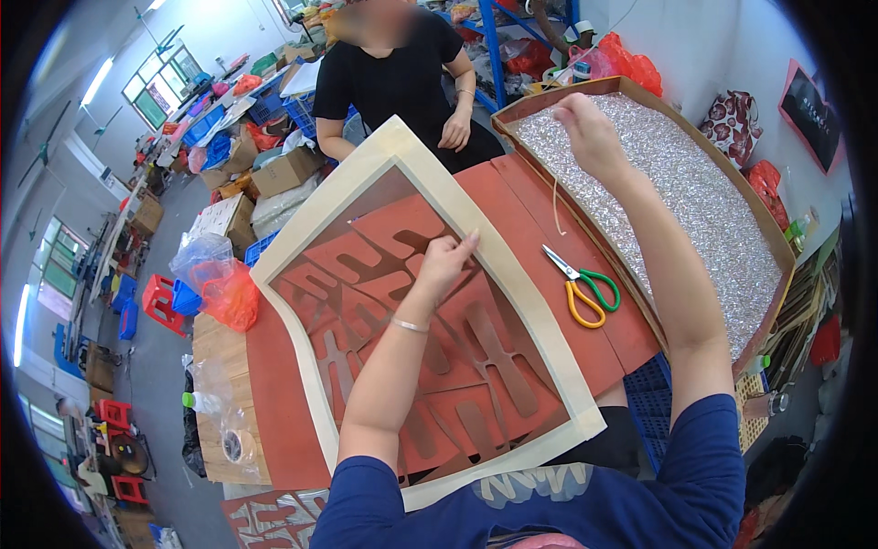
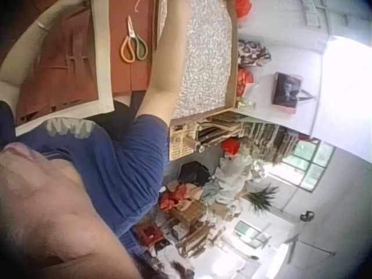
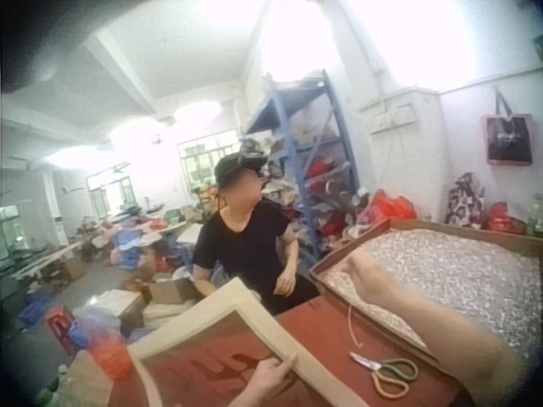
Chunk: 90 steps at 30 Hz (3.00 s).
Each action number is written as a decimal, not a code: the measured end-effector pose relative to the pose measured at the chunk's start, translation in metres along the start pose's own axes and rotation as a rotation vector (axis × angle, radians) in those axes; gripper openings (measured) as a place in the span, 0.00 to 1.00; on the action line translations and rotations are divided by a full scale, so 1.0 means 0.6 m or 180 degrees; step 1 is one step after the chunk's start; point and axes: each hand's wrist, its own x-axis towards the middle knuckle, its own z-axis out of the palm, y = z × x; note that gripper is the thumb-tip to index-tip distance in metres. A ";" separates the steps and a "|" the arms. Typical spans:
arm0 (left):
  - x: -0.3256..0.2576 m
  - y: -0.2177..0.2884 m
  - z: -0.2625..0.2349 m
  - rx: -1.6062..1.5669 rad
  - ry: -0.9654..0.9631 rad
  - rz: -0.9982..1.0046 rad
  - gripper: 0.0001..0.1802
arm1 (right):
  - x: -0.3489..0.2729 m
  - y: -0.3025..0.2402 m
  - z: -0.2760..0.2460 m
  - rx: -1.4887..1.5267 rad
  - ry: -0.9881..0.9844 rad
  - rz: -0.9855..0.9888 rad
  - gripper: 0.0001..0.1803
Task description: Trim excess tape or paper from a large patterned frame using scissors.
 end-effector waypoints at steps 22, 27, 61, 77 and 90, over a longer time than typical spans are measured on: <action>-0.283 -0.079 0.189 -0.2846 -0.0758 -0.1545 0.17 | -0.403 -0.305 -0.095 0.2071 -0.1055 0.1140 0.07; -0.369 -0.022 0.227 -0.2966 -0.0993 -0.2176 0.18 | -0.418 -0.285 -0.085 0.1394 -0.0604 0.0910 0.11; -0.431 -0.124 0.260 -0.4019 -0.0491 -0.1698 0.11 | -0.502 -0.304 -0.106 0.0537 -0.1435 -0.0448 0.16; -0.451 -0.161 0.260 -0.3986 -0.0406 -0.2246 0.08 | -0.520 -0.284 -0.118 0.0859 -0.2030 -0.1649 0.23; -0.388 -0.059 0.230 -0.4018 0.0156 -0.2203 0.27 | -0.509 -0.343 -0.066 0.0243 -0.1526 -0.0080 0.17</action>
